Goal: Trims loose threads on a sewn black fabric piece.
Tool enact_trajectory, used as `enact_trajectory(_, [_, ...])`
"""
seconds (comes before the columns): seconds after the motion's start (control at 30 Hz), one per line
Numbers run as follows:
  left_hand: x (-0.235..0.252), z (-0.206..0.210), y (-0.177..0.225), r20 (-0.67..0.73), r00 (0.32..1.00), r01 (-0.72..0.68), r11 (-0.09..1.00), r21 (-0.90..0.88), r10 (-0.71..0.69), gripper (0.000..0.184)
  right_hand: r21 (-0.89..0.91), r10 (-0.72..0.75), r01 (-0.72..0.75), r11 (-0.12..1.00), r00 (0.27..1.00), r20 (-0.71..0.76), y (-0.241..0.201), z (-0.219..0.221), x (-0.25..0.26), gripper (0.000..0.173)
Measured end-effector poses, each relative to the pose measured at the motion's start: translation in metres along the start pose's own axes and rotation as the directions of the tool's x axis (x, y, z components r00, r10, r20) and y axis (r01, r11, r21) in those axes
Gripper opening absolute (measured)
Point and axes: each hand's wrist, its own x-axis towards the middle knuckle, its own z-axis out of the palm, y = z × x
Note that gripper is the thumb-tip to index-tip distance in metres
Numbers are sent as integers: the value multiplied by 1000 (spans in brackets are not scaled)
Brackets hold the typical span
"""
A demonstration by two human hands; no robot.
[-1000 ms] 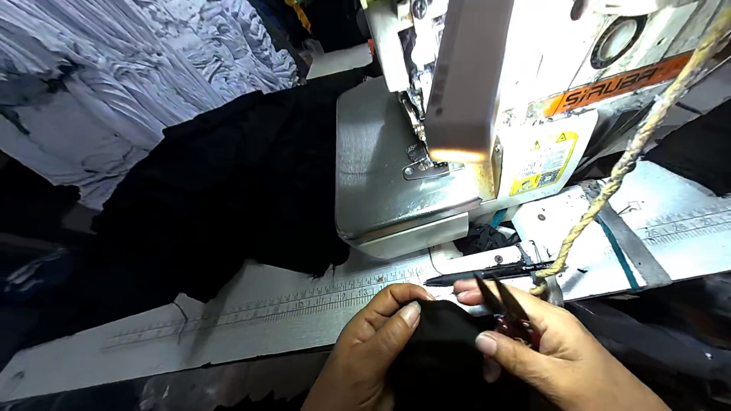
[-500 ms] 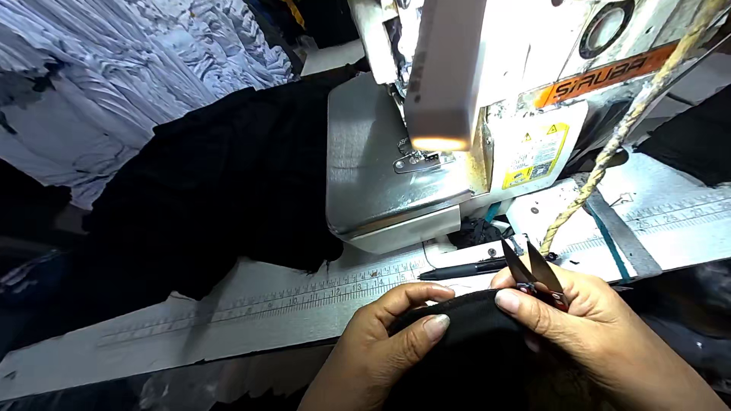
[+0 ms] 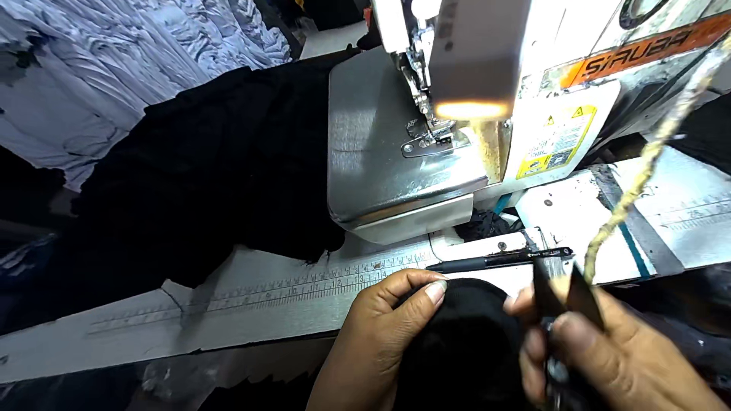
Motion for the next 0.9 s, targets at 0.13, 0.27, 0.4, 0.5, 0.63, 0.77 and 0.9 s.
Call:
enact_trajectory(0.13, [1, 1, 2, 7, 1000, 29, 999, -26, -29, 22, 24, 123, -129, 991, 974, 190, 1, 5, -1, 34])
enact_trajectory(0.27, [1, -1, 2, 23, 999, 33, 998, -53, -32, 22, 93, 169, -193, 977, 960, 223, 9, 8, 4, 31])
enact_trajectory(0.4, [1, -1, 1, 32, 999, 24, 999, -40, -22, 23, 139, 200, -240, 961, 947, 253, 12, 7, 8, 28])
enact_trajectory(0.5, [2, -2, 0, 44, 999, 34, 998, -47, -32, 23, 128, 197, -238, 963, 942, 272, 12, 6, 7, 30])
enact_trajectory(0.63, [2, -2, 0, 53, 998, 45, 998, -45, -43, 23, 147, 207, -255, 956, 937, 283, 13, 6, 8, 30])
enact_trajectory(0.77, [2, -3, -1, 57, 998, 35, 999, -26, -33, 23, 127, 224, -269, 955, 931, 288, 12, 6, 9, 33])
enact_trajectory(0.9, [2, -3, -2, 56, 998, 14, 1000, -26, -13, 23, 149, 227, -280, 948, 927, 298, 12, 6, 9, 32])
